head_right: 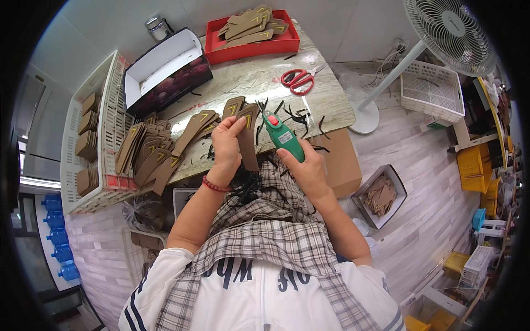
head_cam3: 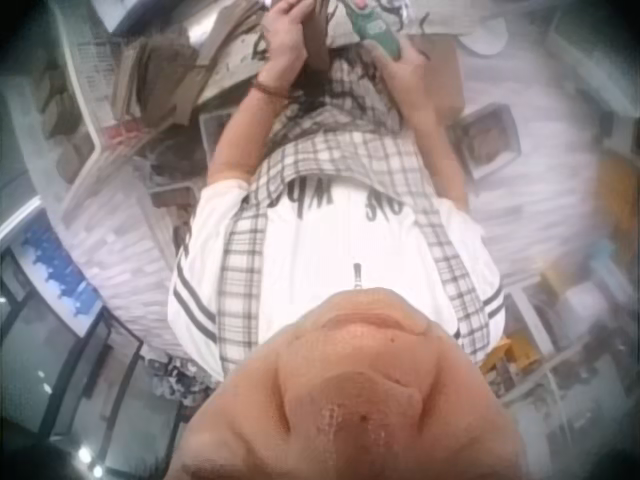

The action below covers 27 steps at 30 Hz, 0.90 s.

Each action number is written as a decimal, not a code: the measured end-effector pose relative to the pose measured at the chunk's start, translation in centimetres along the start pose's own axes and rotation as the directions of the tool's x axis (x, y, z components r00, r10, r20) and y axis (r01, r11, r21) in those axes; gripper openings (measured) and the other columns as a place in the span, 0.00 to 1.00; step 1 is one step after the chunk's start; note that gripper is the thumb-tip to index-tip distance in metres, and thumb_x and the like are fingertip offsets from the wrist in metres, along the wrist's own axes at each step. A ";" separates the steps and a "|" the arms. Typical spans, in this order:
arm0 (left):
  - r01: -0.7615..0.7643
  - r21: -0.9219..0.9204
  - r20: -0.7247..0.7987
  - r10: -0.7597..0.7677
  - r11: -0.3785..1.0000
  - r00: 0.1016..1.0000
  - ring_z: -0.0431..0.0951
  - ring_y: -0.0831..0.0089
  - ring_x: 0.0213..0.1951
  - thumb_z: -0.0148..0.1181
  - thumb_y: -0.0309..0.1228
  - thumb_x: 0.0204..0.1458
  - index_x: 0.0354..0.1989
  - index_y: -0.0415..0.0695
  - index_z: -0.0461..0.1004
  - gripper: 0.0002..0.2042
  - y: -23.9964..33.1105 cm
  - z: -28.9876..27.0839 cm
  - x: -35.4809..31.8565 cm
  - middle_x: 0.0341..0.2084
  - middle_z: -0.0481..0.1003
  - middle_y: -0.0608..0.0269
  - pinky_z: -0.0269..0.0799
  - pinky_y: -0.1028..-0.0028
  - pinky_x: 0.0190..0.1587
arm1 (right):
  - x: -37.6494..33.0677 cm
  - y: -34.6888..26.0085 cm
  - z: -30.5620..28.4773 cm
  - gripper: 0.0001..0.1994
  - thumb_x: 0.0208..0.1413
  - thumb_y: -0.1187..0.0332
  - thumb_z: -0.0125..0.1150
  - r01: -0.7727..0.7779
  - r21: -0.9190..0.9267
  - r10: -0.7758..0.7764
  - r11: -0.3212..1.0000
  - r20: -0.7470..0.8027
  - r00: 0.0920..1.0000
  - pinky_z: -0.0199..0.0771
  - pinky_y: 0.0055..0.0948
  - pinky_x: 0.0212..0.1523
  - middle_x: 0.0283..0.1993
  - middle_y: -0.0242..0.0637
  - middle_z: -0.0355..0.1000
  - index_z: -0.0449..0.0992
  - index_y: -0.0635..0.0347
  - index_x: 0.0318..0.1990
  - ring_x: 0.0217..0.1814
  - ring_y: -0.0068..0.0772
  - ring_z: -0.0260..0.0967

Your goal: The person uses a green rotary tool to trim the edges of small brown cardboard pieces on a workbench. They handle the pieces one at a time, rotating them to trim different sides, and place finished pieces into a red tray.

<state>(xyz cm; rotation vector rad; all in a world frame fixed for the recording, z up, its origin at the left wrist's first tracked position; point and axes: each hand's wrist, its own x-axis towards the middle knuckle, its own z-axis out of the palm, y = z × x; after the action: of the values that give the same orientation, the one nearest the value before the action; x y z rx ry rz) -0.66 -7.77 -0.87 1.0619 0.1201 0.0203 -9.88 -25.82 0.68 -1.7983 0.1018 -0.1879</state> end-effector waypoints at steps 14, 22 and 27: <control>-0.124 0.256 0.172 0.082 0.959 0.982 0.70 0.88 0.26 0.60 0.25 0.56 0.35 0.36 0.77 0.05 2.5 -0.9 0.8 0.26 0.76 0.71 0.66 0.84 0.30 | -0.2 -0.7 -1.1 0.21 0.53 0.60 0.69 0.039 -0.055 -0.035 0.998 0.060 0.998 0.69 0.25 0.26 0.24 0.33 0.72 0.75 0.66 0.48 0.24 0.19 0.67; -0.183 0.452 0.301 0.044 0.873 0.953 0.71 0.86 0.27 0.62 0.26 0.53 0.33 0.36 0.78 0.06 4.8 -2.0 1.8 0.25 0.77 0.71 0.68 0.82 0.32 | 0.1 -0.2 -2.2 0.22 0.51 0.57 0.70 0.103 -0.190 -0.080 0.976 0.125 0.989 0.74 0.29 0.34 0.31 0.40 0.77 0.76 0.63 0.49 0.31 0.28 0.75; -0.233 0.541 0.395 0.001 0.808 0.919 0.70 0.87 0.26 0.63 0.27 0.52 0.32 0.36 0.77 0.06 5.8 -2.8 3.1 0.23 0.76 0.71 0.66 0.82 0.30 | 0.3 -0.8 -2.7 0.23 0.51 0.57 0.70 0.097 -0.142 -0.067 0.985 0.198 0.978 0.75 0.29 0.36 0.33 0.41 0.78 0.76 0.61 0.51 0.33 0.29 0.76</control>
<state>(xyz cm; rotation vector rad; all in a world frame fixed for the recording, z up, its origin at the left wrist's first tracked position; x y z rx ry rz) 2.34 -2.25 2.57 1.6709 -0.3177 -0.1160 -10.07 -28.29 2.11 -1.9639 -0.0994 -0.0648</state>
